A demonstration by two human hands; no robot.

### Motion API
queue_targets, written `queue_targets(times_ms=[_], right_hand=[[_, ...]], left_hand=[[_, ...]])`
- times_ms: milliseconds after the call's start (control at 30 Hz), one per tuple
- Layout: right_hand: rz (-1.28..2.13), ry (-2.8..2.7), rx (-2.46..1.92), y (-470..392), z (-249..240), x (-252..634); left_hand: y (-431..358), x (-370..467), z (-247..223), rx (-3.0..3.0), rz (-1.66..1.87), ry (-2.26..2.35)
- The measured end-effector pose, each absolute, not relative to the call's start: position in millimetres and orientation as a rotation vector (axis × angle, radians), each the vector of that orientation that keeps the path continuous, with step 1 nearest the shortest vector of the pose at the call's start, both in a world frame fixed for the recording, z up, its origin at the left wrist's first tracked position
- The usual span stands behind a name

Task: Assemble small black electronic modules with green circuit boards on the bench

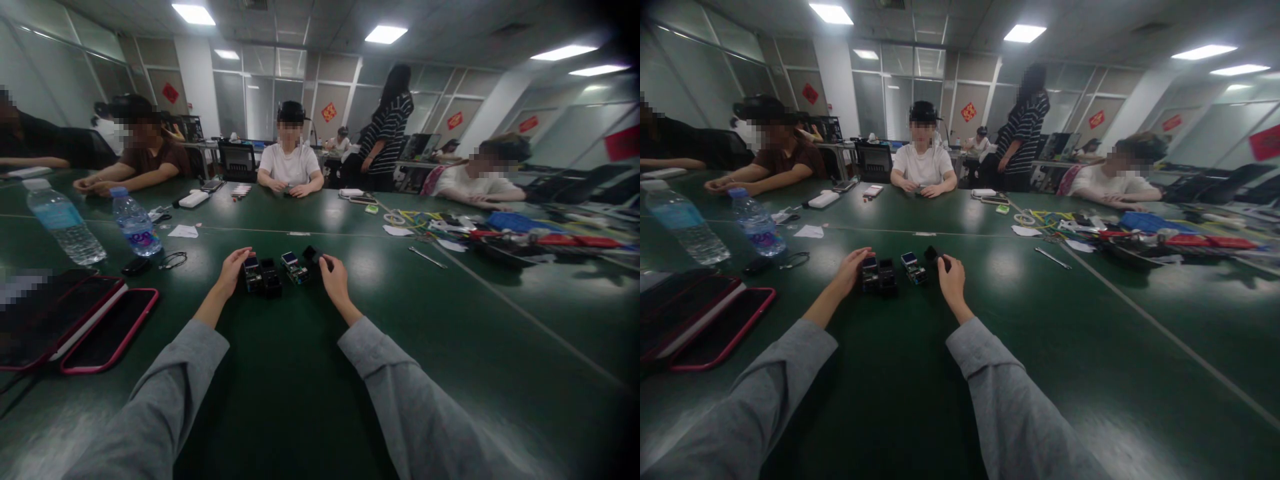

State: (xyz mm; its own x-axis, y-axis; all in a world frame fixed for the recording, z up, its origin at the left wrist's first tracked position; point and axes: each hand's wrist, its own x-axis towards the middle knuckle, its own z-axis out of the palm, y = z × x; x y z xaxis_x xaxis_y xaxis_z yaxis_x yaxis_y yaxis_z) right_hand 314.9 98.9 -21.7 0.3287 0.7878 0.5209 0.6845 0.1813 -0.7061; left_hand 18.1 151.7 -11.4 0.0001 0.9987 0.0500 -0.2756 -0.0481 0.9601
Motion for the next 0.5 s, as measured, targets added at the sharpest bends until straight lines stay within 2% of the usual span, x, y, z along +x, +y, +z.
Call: queue_targets(times_ms=[233,500], right_hand=[[0.029,-1.352,-1.563,99.5,-20.3,316.0],[0.133,-1.765,-1.508,39.8,-8.9,331.5]], left_hand=[[153.6,19.3,-12.2,1.009,1.497,0.966],[156.5,6.3,-18.2,0.971,1.796,1.267]])
